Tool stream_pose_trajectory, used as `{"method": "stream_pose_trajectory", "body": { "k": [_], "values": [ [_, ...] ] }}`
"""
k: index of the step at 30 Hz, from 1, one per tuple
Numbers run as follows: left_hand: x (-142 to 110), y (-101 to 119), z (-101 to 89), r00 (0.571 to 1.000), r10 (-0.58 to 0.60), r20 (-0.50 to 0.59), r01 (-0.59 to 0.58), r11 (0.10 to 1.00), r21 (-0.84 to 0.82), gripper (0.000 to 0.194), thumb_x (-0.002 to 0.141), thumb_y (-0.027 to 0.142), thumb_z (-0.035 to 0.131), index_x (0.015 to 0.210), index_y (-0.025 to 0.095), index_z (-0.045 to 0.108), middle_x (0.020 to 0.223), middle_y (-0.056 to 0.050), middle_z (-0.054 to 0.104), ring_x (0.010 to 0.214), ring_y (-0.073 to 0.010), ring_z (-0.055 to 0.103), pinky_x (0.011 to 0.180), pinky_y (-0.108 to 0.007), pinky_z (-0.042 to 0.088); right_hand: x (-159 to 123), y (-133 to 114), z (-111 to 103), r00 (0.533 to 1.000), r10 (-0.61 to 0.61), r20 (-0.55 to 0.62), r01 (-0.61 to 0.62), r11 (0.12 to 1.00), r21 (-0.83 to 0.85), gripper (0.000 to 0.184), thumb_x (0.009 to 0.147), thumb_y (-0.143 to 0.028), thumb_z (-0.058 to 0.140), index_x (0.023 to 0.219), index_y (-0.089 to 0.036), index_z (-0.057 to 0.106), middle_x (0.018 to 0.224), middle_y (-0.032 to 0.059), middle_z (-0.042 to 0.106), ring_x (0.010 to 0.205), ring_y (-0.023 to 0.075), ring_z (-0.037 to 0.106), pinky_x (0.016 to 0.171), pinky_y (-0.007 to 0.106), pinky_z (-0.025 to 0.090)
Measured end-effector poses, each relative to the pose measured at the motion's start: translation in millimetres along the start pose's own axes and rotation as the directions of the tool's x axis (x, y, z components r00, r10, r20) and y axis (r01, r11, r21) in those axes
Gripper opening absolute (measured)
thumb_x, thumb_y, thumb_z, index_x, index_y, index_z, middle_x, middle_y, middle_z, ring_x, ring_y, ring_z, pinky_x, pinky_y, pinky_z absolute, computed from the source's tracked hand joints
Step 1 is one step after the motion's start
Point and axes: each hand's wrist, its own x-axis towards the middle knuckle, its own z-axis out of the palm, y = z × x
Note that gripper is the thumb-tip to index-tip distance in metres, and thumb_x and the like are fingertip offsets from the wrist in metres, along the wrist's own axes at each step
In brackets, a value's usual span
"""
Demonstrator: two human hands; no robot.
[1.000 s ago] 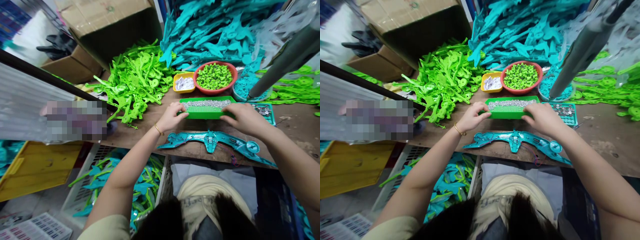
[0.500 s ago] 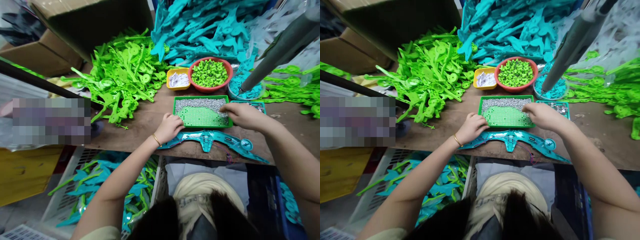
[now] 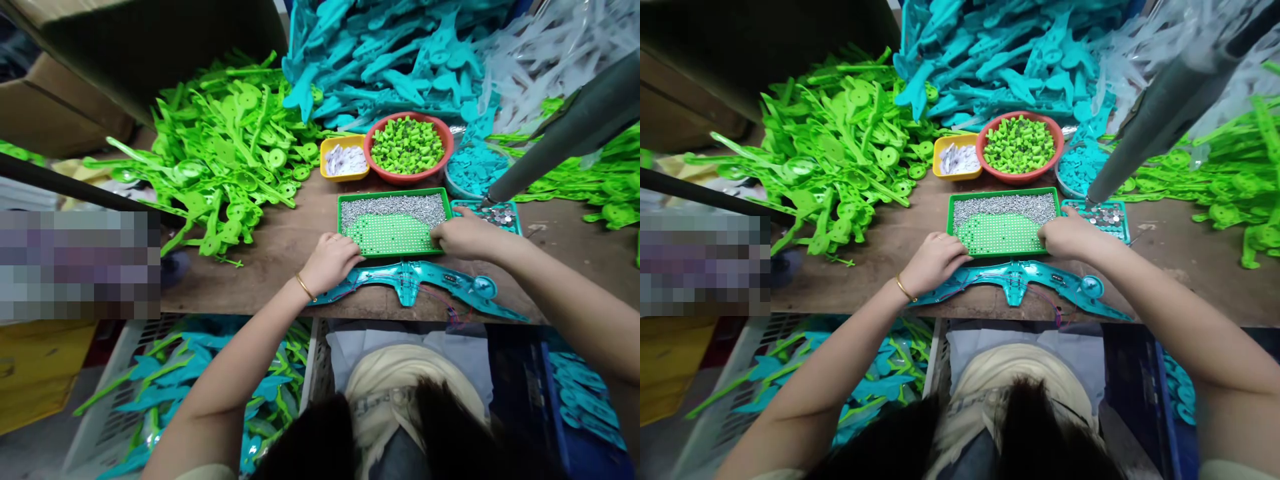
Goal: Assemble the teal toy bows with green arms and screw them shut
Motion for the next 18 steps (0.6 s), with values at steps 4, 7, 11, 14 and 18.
{"method": "stream_pose_trajectory", "body": {
  "k": [4,7,11,14,18],
  "values": [
    [5,-3,-20.7,0.99,-0.031,-0.135,0.01,0.989,-0.15,0.024,0.097,0.035,0.049,0.084,0.02,0.062,0.083,-0.004,0.066,0.083,-0.0197,0.057,0.08,-0.034,0.043,-12,4,5,0.925,-0.025,-0.379,0.077,0.989,0.125,0.034,0.087,-0.02,0.036,0.095,-0.026,0.068,0.098,0.0037,0.074,0.097,0.023,0.064,0.11,0.055,0.027],
    [13,-7,-37.8,0.976,-0.071,-0.205,0.017,0.967,-0.253,0.023,0.095,0.035,0.05,0.082,0.019,0.061,0.083,-0.003,0.066,0.08,-0.0172,0.057,0.078,-0.031,0.045,-21,5,3,0.856,-0.005,-0.516,0.141,0.964,0.224,0.036,0.093,-0.03,0.033,0.109,-0.029,0.065,0.108,0.0041,0.072,0.106,0.0241,0.063,0.113,0.055,0.024],
    [25,-11,-50.1,0.959,-0.129,-0.253,0.044,0.948,-0.315,0.018,0.092,0.031,0.052,0.081,0.019,0.06,0.085,-0.002,0.066,0.079,-0.0159,0.058,0.077,-0.03,0.046,-21,1,0,0.844,0.034,-0.535,0.13,0.955,0.267,0.036,0.093,-0.037,0.037,0.117,-0.025,0.062,0.114,0.0075,0.071,0.109,0.0267,0.063,0.113,0.054,0.028],
    [31,-13,-52.1,0.948,-0.169,-0.27,0.073,0.94,-0.334,0.016,0.09,0.029,0.054,0.082,0.018,0.06,0.085,-0.002,0.066,0.079,-0.0153,0.058,0.078,-0.03,0.047,-17,-1,-1,0.835,0.055,-0.548,0.111,0.958,0.265,0.038,0.093,-0.036,0.038,0.119,-0.022,0.062,0.116,0.0093,0.07,0.112,0.0279,0.062,0.111,0.054,0.031],
    [32,-13,-50.9,0.947,-0.187,-0.263,0.083,0.929,-0.361,0.014,0.089,0.028,0.055,0.081,0.017,0.06,0.084,-0.001,0.066,0.078,-0.0147,0.059,0.077,-0.029,0.047,-19,0,-8,0.84,0.023,-0.543,0.125,0.964,0.236,0.036,0.094,-0.035,0.038,0.116,-0.023,0.064,0.113,0.008,0.072,0.107,0.0275,0.064,0.108,0.053,0.035]
  ]
}}
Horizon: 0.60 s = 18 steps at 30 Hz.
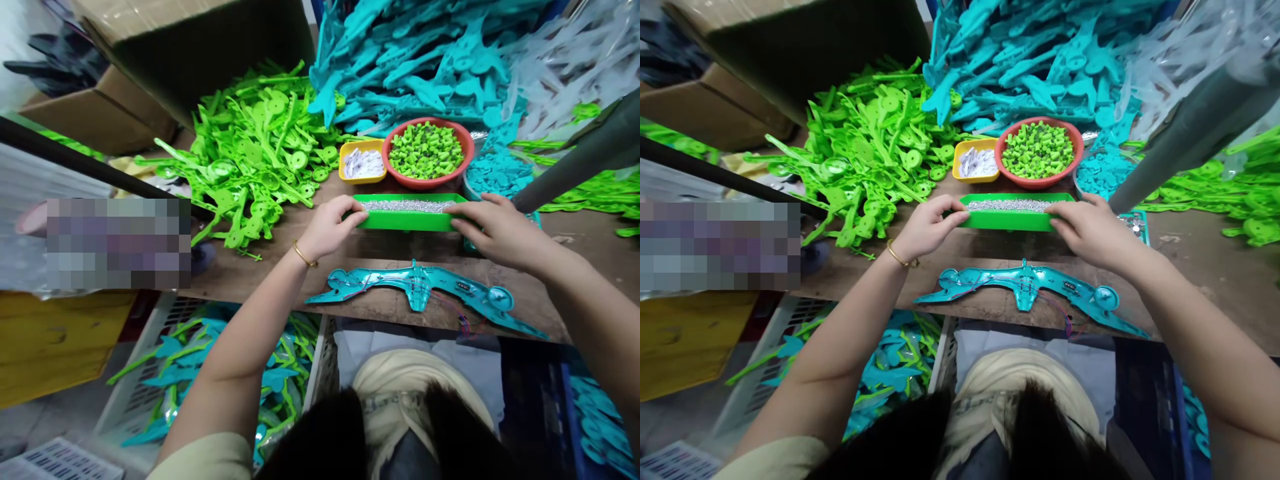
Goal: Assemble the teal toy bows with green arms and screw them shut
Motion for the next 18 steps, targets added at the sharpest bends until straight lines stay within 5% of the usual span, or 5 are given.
{"method": "stream_pose_trajectory", "body": {
  "k": [5,8,11,15,18],
  "values": [
    [-6,-1,3.0,0.999,0.004,-0.033,-0.003,0.999,0.038,0.014,0.09,0.028,0.056,0.081,0.018,0.061,0.085,-0.002,0.067,0.079,-0.0155,0.059,0.078,-0.03,0.047,7,-7,-16,0.999,0.026,0.03,-0.027,0.999,0.044,0.039,0.095,-0.039,0.036,0.111,-0.021,0.066,0.105,0.009,0.072,0.095,0.0247,0.065,0.084,0.038,0.049],
    [-18,-5,7.1,0.997,0.072,0.026,-0.073,0.996,0.053,0.016,0.091,0.029,0.057,0.081,0.018,0.062,0.083,-0.003,0.067,0.078,-0.0161,0.059,0.077,-0.03,0.047,20,-7,-11,0.977,0.044,0.21,-0.055,0.997,0.047,0.035,0.095,-0.039,0.037,0.102,-0.022,0.066,0.095,0.0048,0.072,0.083,0.0205,0.065,0.072,0.031,0.048],
    [-35,-10,15.5,0.985,0.136,0.108,-0.145,0.986,0.08,0.018,0.093,0.029,0.057,0.08,0.018,0.064,0.081,-0.003,0.067,0.079,-0.0166,0.059,0.077,-0.03,0.047,38,-5,0,0.921,0.082,0.382,-0.068,0.996,-0.051,0.029,0.093,-0.032,0.039,0.094,-0.021,0.066,0.094,0.0046,0.072,0.082,0.0193,0.064,0.071,0.029,0.046],
    [-53,-17,29.7,0.975,0.131,0.18,-0.166,0.967,0.195,0.019,0.095,0.028,0.054,0.083,0.018,0.066,0.081,-0.004,0.066,0.082,-0.018,0.059,0.078,-0.031,0.045,53,-8,5,0.917,0.204,0.344,-0.147,0.972,-0.186,0.031,0.093,-0.029,0.037,0.1,-0.017,0.064,0.105,0.0105,0.07,0.09,0.0219,0.063,0.074,0.031,0.043],
    [-57,-19,36.8,0.965,0.108,0.239,-0.173,0.946,0.274,0.019,0.095,0.028,0.055,0.085,0.018,0.067,0.082,-0.004,0.066,0.084,-0.0192,0.059,0.079,-0.032,0.044,55,-11,6,0.826,0.143,0.546,-0.081,0.987,-0.136,0.031,0.092,-0.036,0.039,0.094,-0.019,0.065,0.095,0.0076,0.07,0.081,0.0195,0.061,0.069,0.029,0.041]
  ]
}}
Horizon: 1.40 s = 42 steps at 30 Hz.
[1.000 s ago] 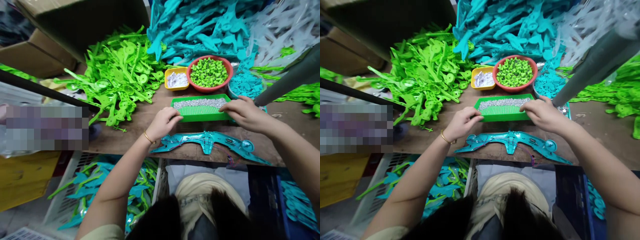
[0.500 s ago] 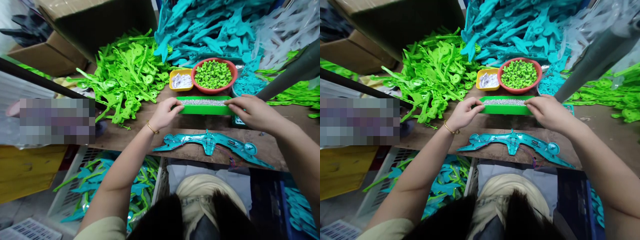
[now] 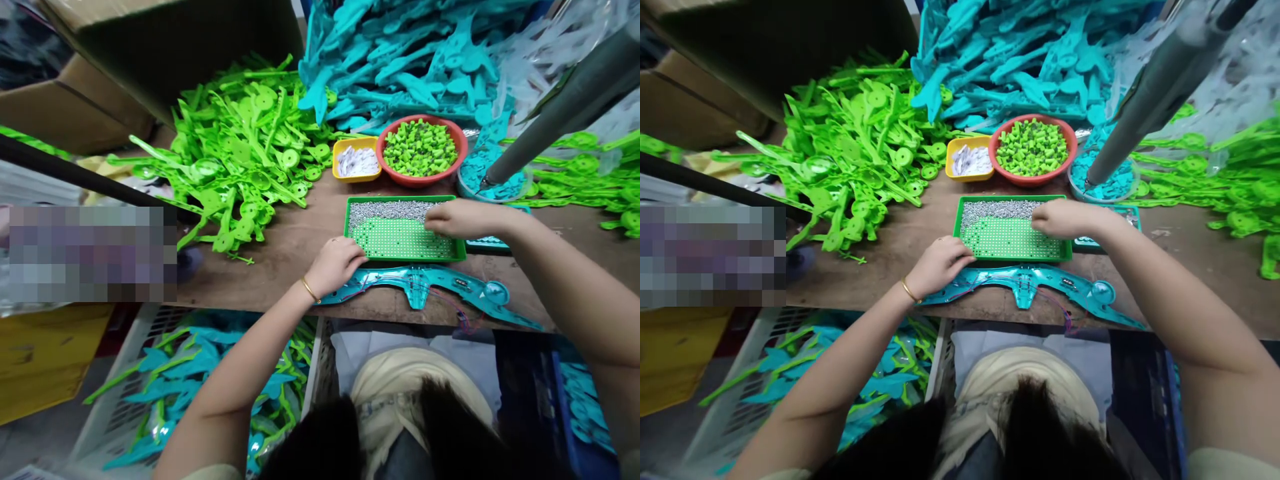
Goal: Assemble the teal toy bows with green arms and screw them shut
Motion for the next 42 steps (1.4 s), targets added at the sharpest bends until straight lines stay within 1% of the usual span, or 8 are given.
{"method": "stream_pose_trajectory", "body": {
  "k": [10,14,19,25,28,31,35,42],
  "values": [
    [2,3,2.5,0.997,0.016,0.072,-0.019,0.999,0.048,0.023,0.097,0.031,0.051,0.087,0.018,0.067,0.084,-0.004,0.066,0.086,-0.0198,0.06,0.082,-0.033,0.041,0,-1,8,0.985,0.061,0.163,-0.025,0.977,-0.214,0.034,0.09,-0.038,0.044,0.085,-0.018,0.07,0.085,0.0094,0.071,0.07,0.0193,0.059,0.064,0.032,0.039],
    [2,6,2.7,0.998,0.019,0.066,-0.023,0.997,0.067,0.023,0.097,0.031,0.051,0.086,0.019,0.067,0.083,-0.004,0.066,0.085,-0.0202,0.059,0.081,-0.034,0.041,-4,-3,6,0.996,0.084,-0.016,-0.086,0.954,-0.289,0.034,0.093,-0.032,0.04,0.086,-0.017,0.071,0.081,0.0104,0.071,0.077,0.0218,0.062,0.083,0.04,0.04],
    [5,8,3.9,1.0,-0.006,0.028,0.003,0.995,0.103,0.023,0.097,0.032,0.052,0.086,0.019,0.068,0.082,-0.005,0.065,0.085,-0.0207,0.058,0.078,-0.033,0.042,4,6,9,1.0,-0.016,0.012,0.017,0.997,-0.073,0.028,0.091,-0.032,0.044,0.086,-0.02,0.069,0.082,0.0065,0.071,0.071,0.0194,0.061,0.07,0.033,0.042],
    [15,9,12.2,0.996,-0.086,0.016,0.084,0.993,0.077,0.018,0.094,0.028,0.057,0.084,0.018,0.068,0.082,-0.006,0.065,0.086,-0.0214,0.059,0.079,-0.034,0.045,22,-3,22,0.959,0.009,-0.283,0.035,0.988,0.149,0.026,0.09,-0.026,0.043,0.095,-0.018,0.068,0.104,0.0093,0.072,0.094,0.0227,0.064,0.081,0.033,0.045],
    [13,8,13.5,0.991,-0.076,-0.113,0.069,0.995,-0.071,0.008,0.09,0.024,0.061,0.089,0.018,0.066,0.093,-0.007,0.066,0.096,-0.0217,0.06,0.087,-0.035,0.047,31,-31,29,0.958,-0.086,-0.275,0.18,0.923,0.34,0.02,0.089,-0.025,0.048,0.095,-0.02,0.066,0.101,0.0061,0.072,0.093,0.0201,0.064,0.085,0.033,0.046],
    [10,3,13.0,0.891,-0.327,-0.316,0.237,0.927,-0.291,0.011,0.088,0.022,0.062,0.098,0.016,0.061,0.096,-0.007,0.065,0.092,-0.0195,0.062,0.083,-0.033,0.05,48,-64,36,0.968,-0.14,-0.208,0.242,0.744,0.623,0.014,0.085,-0.016,0.053,0.094,-0.02,0.063,0.099,0.0051,0.072,0.089,0.0172,0.065,0.085,0.032,0.05],
    [10,-4,11.5,0.77,-0.638,-0.006,0.513,0.625,-0.589,0.033,0.087,0.018,0.059,0.119,0.014,0.053,0.065,0.004,0.058,0.052,-0.0115,0.057,0.055,-0.024,0.048,79,-87,43,0.984,-0.137,-0.117,0.175,0.579,0.796,0.017,0.08,-0.005,0.05,0.088,-0.018,0.056,0.084,0.0046,0.071,0.074,0.015,0.066,0.073,0.03,0.054],
    [21,1,5.5,0.719,-0.623,0.308,0.618,0.369,-0.694,0.039,0.092,0.015,0.047,0.129,0.009,0.052,0.051,0.005,0.055,0.037,-0.0114,0.054,0.039,-0.021,0.045,99,-87,41,0.973,-0.008,-0.231,0.193,0.576,0.795,0.019,0.078,-0.002,0.048,0.088,-0.017,0.055,0.088,0.006,0.07,0.083,0.0159,0.066,0.079,0.032,0.055]
  ]
}}
